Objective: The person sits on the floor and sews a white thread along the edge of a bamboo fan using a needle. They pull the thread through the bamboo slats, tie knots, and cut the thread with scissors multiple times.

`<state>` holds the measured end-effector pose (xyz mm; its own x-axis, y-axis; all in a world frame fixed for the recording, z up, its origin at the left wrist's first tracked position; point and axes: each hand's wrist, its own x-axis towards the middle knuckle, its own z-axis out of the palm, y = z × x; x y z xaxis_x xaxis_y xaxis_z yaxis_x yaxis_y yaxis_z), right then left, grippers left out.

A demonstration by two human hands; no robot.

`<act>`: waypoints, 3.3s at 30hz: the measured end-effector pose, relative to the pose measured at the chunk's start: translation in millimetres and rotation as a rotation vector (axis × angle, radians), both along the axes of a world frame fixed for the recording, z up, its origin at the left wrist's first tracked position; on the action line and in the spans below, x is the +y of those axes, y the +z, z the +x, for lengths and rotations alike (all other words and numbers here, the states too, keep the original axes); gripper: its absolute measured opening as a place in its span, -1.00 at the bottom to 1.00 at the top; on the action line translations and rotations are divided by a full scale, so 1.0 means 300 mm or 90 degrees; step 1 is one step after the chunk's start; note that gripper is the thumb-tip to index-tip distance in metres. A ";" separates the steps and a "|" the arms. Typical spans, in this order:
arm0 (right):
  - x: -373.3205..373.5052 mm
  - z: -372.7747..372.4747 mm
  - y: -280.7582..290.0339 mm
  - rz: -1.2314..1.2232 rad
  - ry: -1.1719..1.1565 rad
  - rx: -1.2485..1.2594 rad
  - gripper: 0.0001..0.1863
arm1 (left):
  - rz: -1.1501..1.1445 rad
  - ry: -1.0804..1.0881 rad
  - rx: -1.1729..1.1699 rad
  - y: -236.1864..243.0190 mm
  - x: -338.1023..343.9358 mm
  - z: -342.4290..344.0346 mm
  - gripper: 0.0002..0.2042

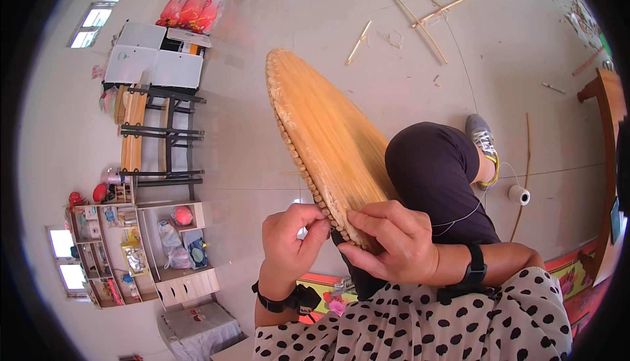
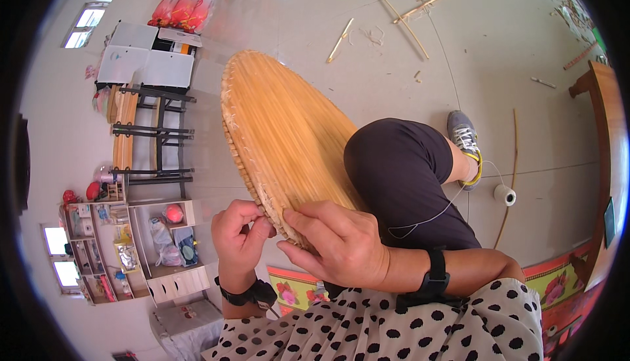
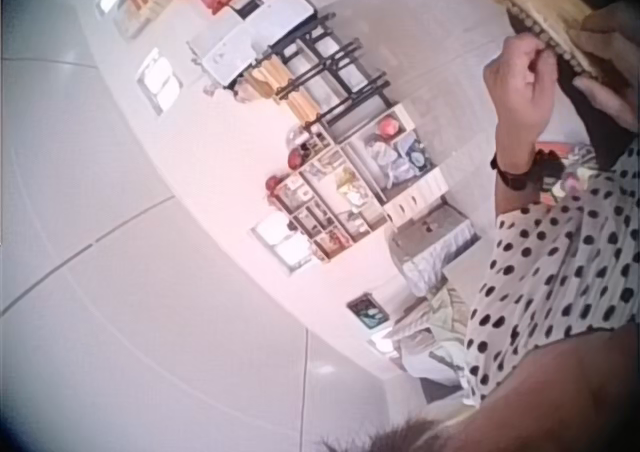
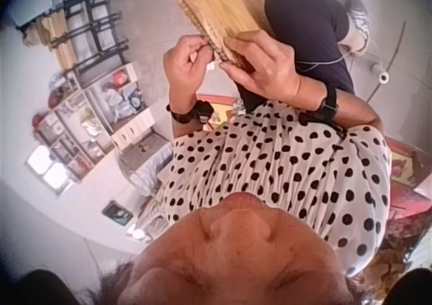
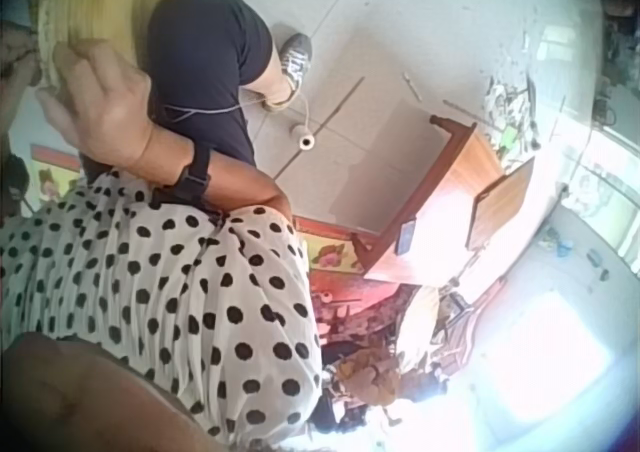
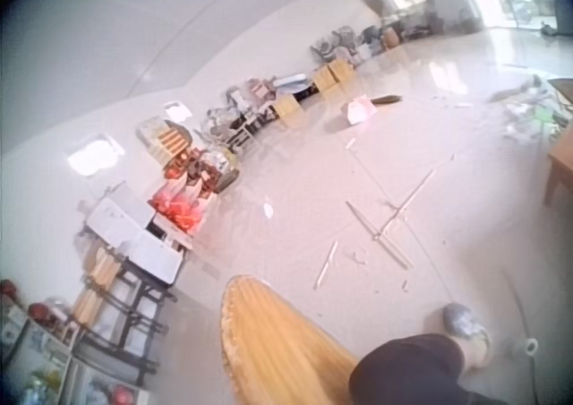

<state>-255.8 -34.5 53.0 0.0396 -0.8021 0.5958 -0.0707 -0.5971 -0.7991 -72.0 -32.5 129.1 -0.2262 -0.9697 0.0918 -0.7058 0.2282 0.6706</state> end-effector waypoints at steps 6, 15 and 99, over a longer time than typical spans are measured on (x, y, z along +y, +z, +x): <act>-0.003 0.001 -0.003 -0.006 -0.008 -0.005 -0.57 | 0.033 0.040 0.014 0.028 0.013 -0.039 -0.92; -0.011 0.002 0.000 -0.037 0.011 -0.015 -0.57 | 0.054 0.093 0.045 0.031 0.019 -0.080 -0.89; -0.210 -0.192 0.143 0.336 -0.089 0.319 -0.68 | 0.060 -0.552 0.197 -0.059 0.255 -0.137 -0.62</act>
<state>-313.2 -97.6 95.8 0.0824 -0.9944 0.0662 -0.5496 -0.1007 -0.8294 -113.1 44.0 111.2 -0.8546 -0.4796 0.1988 -0.1002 0.5281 0.8433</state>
